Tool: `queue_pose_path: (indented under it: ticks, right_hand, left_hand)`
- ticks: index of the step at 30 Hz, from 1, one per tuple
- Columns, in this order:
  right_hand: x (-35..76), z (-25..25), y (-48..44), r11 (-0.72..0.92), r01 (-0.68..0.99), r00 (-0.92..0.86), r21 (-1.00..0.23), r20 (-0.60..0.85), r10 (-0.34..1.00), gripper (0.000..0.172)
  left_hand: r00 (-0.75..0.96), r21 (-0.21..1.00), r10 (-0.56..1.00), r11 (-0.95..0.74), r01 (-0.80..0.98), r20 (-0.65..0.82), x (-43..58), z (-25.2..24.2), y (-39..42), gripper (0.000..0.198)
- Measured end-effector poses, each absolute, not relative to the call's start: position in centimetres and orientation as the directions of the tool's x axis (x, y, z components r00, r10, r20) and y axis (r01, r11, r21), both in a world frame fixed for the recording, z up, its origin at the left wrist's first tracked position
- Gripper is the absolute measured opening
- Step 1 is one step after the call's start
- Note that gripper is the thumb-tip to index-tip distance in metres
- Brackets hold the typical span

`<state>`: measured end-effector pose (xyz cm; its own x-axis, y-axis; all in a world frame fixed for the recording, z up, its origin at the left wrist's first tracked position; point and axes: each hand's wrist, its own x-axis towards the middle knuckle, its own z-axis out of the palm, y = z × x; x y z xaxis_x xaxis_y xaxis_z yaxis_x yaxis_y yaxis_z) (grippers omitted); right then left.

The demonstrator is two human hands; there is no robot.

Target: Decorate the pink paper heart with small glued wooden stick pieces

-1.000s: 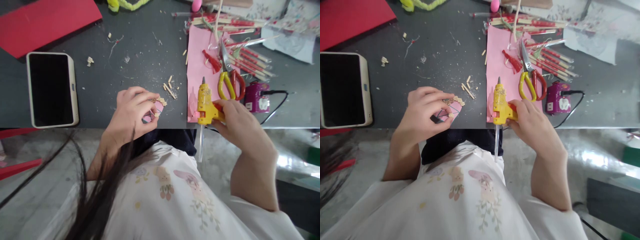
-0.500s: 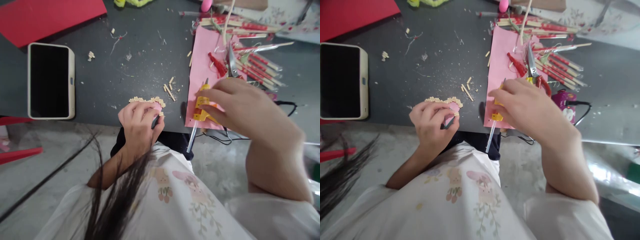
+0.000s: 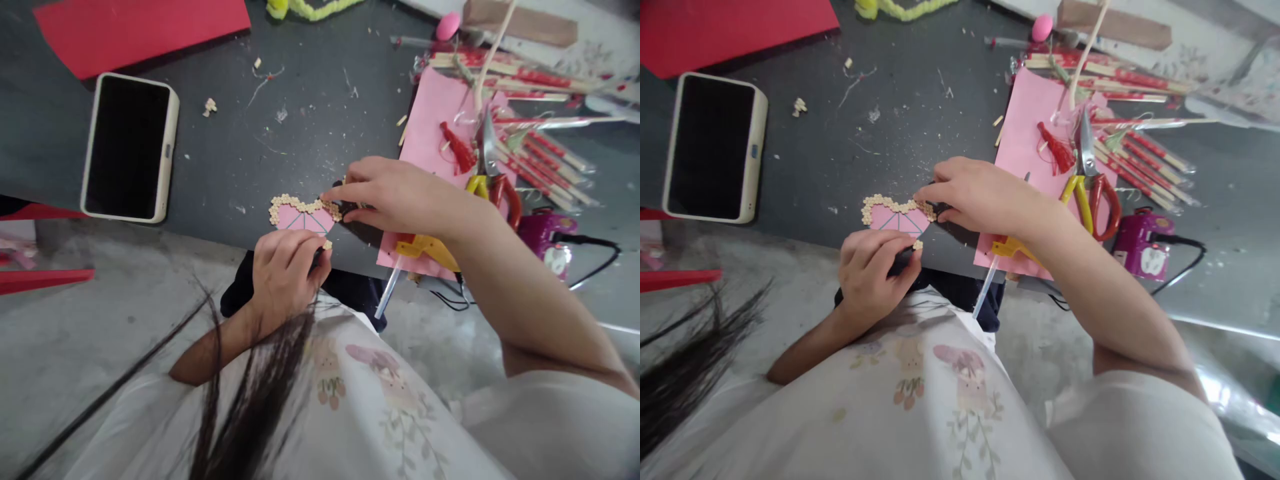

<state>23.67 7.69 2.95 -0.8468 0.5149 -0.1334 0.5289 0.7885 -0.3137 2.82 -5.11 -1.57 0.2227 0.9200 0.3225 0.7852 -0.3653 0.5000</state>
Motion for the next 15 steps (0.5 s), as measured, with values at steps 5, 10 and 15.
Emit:
queue_pose_path:
  ticks: [5, 10, 15]
  right_hand:
    - [23.6, 3.0, 7.9, 0.806, 0.501, -0.863, -0.316, -0.117, 0.491, 0.032]
    - [23.7, 2.8, 7.9, 0.831, 0.466, -0.882, -0.305, -0.088, 0.463, 0.034]
    - [23.5, 2.7, 7.9, 0.841, 0.461, -0.886, -0.283, -0.095, 0.454, 0.035]
  left_hand:
    - [0.176, 0.455, 0.865, -0.408, 0.792, 0.47, 4.4, -2.2, -4.0, 0.014]
    - [0.12, 0.455, 0.886, -0.342, 0.822, 0.447, 5.0, -1.8, -3.4, 0.009]
    - [0.106, 0.454, 0.901, -0.31, 0.836, 0.421, 5.1, -2.1, -3.2, 0.011]
